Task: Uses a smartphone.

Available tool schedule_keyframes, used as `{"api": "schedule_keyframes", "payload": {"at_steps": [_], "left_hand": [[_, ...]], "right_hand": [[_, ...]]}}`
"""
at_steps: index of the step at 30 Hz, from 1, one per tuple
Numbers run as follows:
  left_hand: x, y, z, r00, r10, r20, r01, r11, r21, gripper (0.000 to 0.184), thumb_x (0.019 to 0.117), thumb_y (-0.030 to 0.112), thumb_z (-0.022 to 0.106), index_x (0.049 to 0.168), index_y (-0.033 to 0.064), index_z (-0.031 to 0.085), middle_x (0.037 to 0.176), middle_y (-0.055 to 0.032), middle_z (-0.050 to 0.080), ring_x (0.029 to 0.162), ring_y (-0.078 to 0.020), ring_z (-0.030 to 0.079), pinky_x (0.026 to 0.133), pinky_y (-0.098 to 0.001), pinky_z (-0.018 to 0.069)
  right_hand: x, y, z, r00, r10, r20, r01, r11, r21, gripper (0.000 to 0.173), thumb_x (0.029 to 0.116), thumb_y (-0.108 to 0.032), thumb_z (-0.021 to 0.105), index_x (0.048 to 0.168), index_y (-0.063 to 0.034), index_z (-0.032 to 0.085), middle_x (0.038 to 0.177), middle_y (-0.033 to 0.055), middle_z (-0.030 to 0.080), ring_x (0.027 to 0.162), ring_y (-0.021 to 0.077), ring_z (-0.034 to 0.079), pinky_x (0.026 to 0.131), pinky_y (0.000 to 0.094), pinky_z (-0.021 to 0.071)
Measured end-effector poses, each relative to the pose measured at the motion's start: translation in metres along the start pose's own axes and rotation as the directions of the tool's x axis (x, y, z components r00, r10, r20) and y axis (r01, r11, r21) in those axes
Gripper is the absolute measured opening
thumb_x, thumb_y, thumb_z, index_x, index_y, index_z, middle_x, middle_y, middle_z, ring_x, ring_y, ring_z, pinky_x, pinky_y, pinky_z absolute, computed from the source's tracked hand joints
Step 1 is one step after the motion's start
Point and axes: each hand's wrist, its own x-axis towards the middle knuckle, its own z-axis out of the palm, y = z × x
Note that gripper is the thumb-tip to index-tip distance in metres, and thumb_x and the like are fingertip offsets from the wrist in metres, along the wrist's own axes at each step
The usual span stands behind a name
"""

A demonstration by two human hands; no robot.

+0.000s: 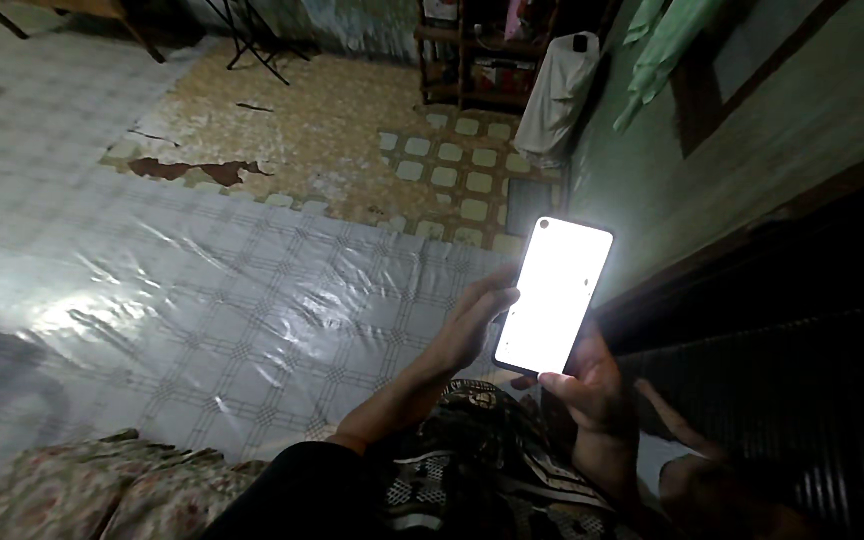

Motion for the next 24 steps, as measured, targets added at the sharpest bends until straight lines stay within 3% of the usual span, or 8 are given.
{"api": "schedule_keyframes", "payload": {"at_steps": [4,7,12,20,24], "left_hand": [[0.0,0.003,0.002,1.0,-0.005,-0.007,0.005,1.0,-0.017,0.042,0.0961,0.02,0.036,0.128,0.0086,0.062,0.102,0.001,0.067,0.079,-0.0001,0.061,0.066,-0.0174,0.0501],[-0.001,0.006,0.005,0.999,0.026,-0.022,-0.027,0.999,-0.034,0.041,0.0984,0.016,0.039,0.133,0.0043,0.059,0.11,0.0021,0.067,0.092,0.0013,0.062,0.079,-0.0176,0.0521],[0.003,0.0,0.002,0.996,0.075,0.049,-0.073,0.997,-0.036,0.046,0.0959,0.015,0.039,0.139,0.0047,0.054,0.111,-0.0023,0.067,0.088,-0.0021,0.063,0.073,-0.0196,0.0532],[-0.002,0.004,0.006,0.999,-0.026,-0.047,0.023,0.998,-0.06,0.044,0.1023,0.024,0.034,0.135,0.0058,0.058,0.114,0.0021,0.067,0.096,0.0003,0.063,0.084,-0.0196,0.0532],[-0.001,0.002,0.004,0.999,0.004,-0.043,-0.007,0.998,-0.064,0.046,0.1019,0.024,0.034,0.136,0.0051,0.058,0.114,0.0012,0.068,0.094,-0.0003,0.064,0.081,-0.02,0.0537]], "right_hand": [[-0.001,0.0,0.0,1.0,0.017,-0.017,-0.017,1.0,0.003,0.088,0.0784,0.003,0.067,0.152,-0.0158,0.023,0.132,-0.0012,0.062,0.11,0.0165,0.07,0.083,0.0399,0.0643],[-0.002,-0.002,0.001,0.999,0.023,-0.039,-0.023,1.0,-0.014,0.087,0.0779,0.001,0.068,0.151,-0.0147,0.024,0.131,-0.0027,0.063,0.11,0.0148,0.07,0.084,0.0383,0.0641],[-0.003,0.001,-0.002,1.0,0.018,-0.025,-0.017,1.0,0.018,0.084,0.0803,-0.002,0.07,0.15,-0.0164,0.026,0.131,-0.0007,0.063,0.11,0.0175,0.07,0.082,0.0411,0.0646],[-0.003,-0.002,0.001,0.999,0.03,-0.041,-0.03,1.0,-0.007,0.083,0.0806,0.001,0.065,0.15,-0.0141,0.023,0.133,-0.0022,0.061,0.11,0.0157,0.069,0.082,0.0386,0.0647],[-0.002,-0.001,0.0,0.999,0.024,-0.036,-0.024,1.0,-0.009,0.083,0.0804,0.003,0.064,0.151,-0.0125,0.022,0.133,0.001,0.061,0.11,0.0184,0.07,0.08,0.04,0.0651]]}}
